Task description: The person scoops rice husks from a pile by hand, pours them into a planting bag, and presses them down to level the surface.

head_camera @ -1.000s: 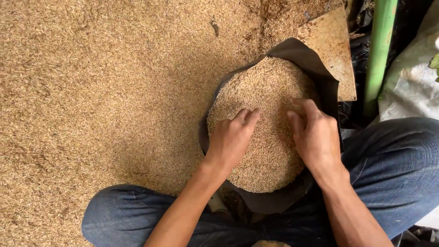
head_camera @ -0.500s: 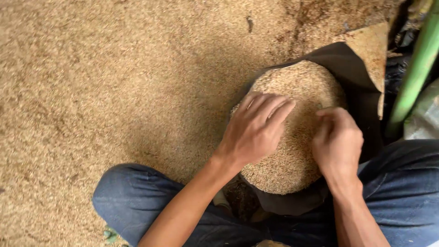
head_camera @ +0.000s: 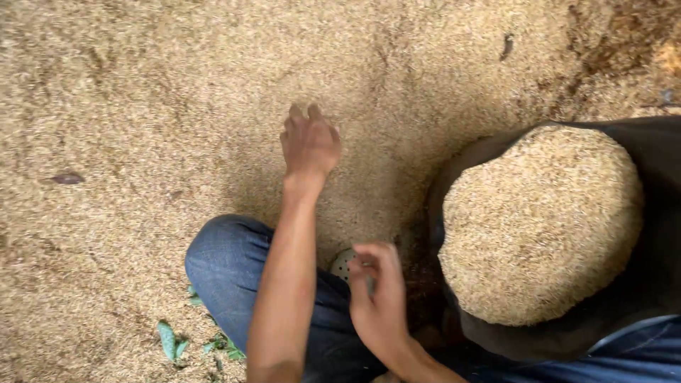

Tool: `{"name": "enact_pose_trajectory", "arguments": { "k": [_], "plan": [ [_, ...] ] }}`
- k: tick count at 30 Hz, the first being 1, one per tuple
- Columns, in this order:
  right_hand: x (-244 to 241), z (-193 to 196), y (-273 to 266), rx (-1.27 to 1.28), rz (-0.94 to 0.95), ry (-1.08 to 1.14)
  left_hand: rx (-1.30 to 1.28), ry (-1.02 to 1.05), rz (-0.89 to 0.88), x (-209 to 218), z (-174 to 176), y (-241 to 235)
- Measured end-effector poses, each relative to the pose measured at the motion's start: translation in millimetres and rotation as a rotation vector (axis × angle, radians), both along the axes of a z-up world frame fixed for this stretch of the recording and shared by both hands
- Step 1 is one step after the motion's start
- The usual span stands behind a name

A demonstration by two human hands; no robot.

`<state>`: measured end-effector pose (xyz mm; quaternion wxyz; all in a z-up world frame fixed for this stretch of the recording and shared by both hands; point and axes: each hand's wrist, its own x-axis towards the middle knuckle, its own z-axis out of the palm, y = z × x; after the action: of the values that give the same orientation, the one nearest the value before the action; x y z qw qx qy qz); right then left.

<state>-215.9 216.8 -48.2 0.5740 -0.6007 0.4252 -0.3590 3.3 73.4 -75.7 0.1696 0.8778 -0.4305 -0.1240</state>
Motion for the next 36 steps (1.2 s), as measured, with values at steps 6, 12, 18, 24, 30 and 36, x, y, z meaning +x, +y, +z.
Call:
{"name": "enact_pose_trajectory", "arguments": {
  "k": [6, 12, 18, 24, 30, 36],
  "plan": [
    [78, -104, -60, -0.28, -0.183, 0.157, 0.064, 0.409, 0.458, -17, -46, 11],
    [109, -162, -162, -0.272, -0.321, 0.264, 0.203, 0.608, 0.652, -14, -51, 9],
    [148, -167, -215, -0.058, -0.255, 0.22, 0.047, 1.083, 0.947, -37, -89, 5],
    [166, -151, -236, -0.268, 0.027, 0.681, -0.297, 1.244, 1.04, -30, -92, -8],
    [162, -152, -221, -0.063, 0.138, 0.867, -0.613, 1.372, 1.054, -22, -75, -7],
    [160, -160, -210, -0.095, 0.155, 0.867, -0.793, 1.455, 1.04, -21, -61, 1]
  ]
}}
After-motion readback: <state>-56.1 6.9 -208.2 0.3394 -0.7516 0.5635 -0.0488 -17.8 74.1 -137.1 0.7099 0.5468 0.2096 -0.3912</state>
